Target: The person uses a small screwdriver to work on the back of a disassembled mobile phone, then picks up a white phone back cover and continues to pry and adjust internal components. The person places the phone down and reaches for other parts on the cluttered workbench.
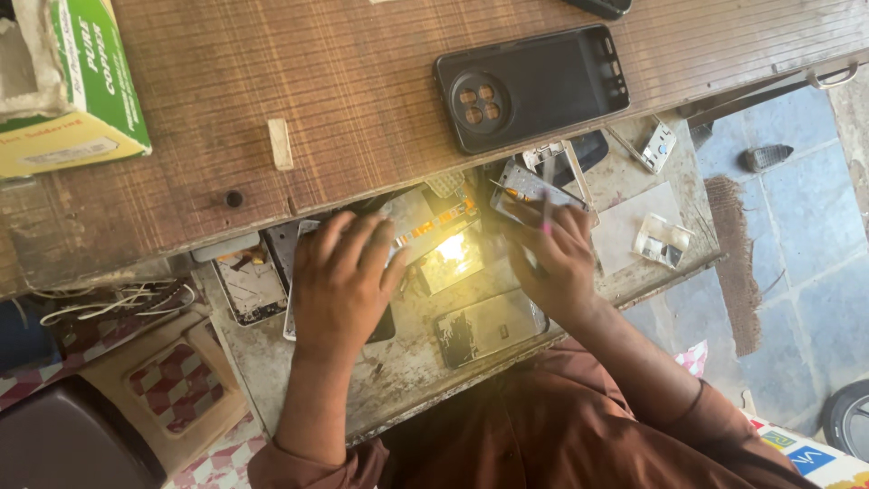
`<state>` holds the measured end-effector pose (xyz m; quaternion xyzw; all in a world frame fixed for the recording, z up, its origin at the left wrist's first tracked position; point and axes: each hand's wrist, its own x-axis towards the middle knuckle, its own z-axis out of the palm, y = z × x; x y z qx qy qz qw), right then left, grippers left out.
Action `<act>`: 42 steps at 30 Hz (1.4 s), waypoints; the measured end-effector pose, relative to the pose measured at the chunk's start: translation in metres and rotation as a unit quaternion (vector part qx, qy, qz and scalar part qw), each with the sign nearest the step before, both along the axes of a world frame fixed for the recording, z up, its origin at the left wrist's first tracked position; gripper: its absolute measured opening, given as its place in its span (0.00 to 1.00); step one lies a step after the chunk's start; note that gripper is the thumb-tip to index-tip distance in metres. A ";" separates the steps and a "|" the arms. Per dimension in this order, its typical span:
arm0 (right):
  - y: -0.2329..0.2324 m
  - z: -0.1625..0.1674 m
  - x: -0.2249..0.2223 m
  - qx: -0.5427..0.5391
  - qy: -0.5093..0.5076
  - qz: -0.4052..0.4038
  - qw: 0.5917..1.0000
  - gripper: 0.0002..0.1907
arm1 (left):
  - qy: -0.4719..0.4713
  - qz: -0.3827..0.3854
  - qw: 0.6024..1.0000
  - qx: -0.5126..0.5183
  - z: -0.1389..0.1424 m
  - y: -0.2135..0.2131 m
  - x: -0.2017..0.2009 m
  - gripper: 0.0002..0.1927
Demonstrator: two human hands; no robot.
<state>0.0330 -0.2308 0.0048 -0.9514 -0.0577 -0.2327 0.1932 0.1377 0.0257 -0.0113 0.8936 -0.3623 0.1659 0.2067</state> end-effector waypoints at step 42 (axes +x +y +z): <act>0.011 0.009 0.033 -0.098 0.000 0.099 0.990 0.09 | 0.043 0.036 0.990 -0.127 0.009 0.012 0.006 0.32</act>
